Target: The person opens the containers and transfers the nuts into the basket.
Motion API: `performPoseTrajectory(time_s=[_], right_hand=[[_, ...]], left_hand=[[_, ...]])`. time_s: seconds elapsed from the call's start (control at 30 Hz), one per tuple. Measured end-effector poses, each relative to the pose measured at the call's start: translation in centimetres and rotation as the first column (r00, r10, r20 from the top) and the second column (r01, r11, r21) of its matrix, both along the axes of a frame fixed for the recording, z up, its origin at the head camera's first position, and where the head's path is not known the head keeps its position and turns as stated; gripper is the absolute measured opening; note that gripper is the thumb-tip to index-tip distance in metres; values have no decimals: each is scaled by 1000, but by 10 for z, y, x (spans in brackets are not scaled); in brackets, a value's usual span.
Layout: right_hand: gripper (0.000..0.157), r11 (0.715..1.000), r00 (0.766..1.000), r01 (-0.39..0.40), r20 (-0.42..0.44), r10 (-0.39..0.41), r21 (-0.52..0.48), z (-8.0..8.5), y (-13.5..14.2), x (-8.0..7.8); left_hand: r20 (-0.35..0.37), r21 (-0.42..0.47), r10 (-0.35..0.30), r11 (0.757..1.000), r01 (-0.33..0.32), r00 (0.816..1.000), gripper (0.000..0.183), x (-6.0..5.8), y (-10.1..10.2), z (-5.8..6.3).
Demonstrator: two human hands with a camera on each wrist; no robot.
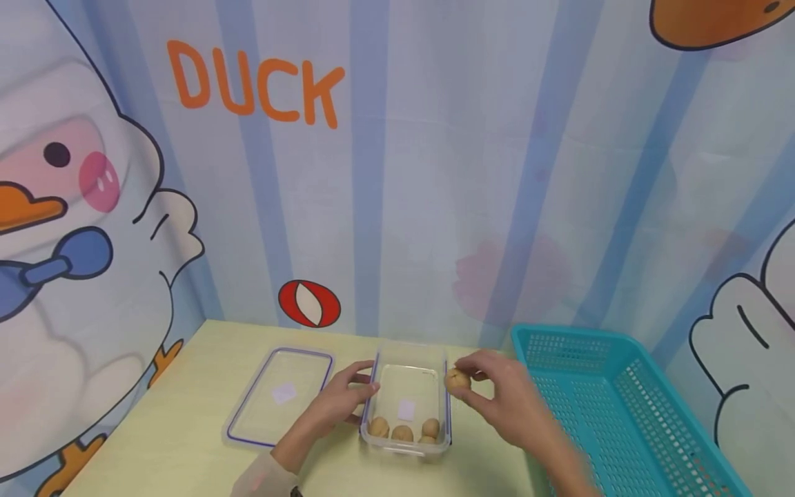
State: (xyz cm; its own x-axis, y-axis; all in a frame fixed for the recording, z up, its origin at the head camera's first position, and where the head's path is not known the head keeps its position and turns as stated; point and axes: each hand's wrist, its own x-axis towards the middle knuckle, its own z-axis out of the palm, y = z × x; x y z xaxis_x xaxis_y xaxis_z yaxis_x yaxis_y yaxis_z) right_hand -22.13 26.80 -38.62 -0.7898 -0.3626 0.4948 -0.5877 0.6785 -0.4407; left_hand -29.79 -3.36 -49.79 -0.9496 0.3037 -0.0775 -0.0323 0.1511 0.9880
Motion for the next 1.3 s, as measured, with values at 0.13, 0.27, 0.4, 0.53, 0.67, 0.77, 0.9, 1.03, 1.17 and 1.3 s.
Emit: performPoseTrajectory(time_s=[0.13,0.27,0.4,0.53,0.67,0.77,0.9,1.03,1.17,1.3], right_hand=[[34,997,997,78,-19,-78,26,9,31,7],[35,980,981,188,29,-190,64,12,64,11],[35,956,956,277,74,-284,91,6,93,9],[39,939,930,329,137,-341,104,-5,117,6],[52,923,888,358,253,-384,143,-15,134,4],[58,913,867,363,292,-404,186,-22,143,1],[54,908,862,356,296,-411,223,-34,153,-4],[51,908,855,343,320,-408,240,-47,161,-8],[52,907,839,342,356,-413,246,-60,168,-10],[55,906,824,336,387,-414,256,-66,172,-13]], left_hand=[[-1,-8,2,1000,-2,1000,59,-1,-1,-1],[-1,-23,8,1000,-8,1000,58,-2,-1,-1],[-10,-35,18,999,-18,1000,58,-1,0,-1],[-22,-36,16,999,-17,1000,58,-1,1,0],[-13,-23,11,1000,-11,1000,58,-2,2,-2],[0,-16,12,1000,-12,1000,58,-2,2,-3],[6,-24,16,1000,-16,1000,58,-2,2,-3],[-1,-35,20,999,-20,1000,58,-2,1,-4],[-6,-42,22,999,-22,1000,57,-1,1,-4],[-6,-41,26,999,-27,1000,58,0,1,-3]])
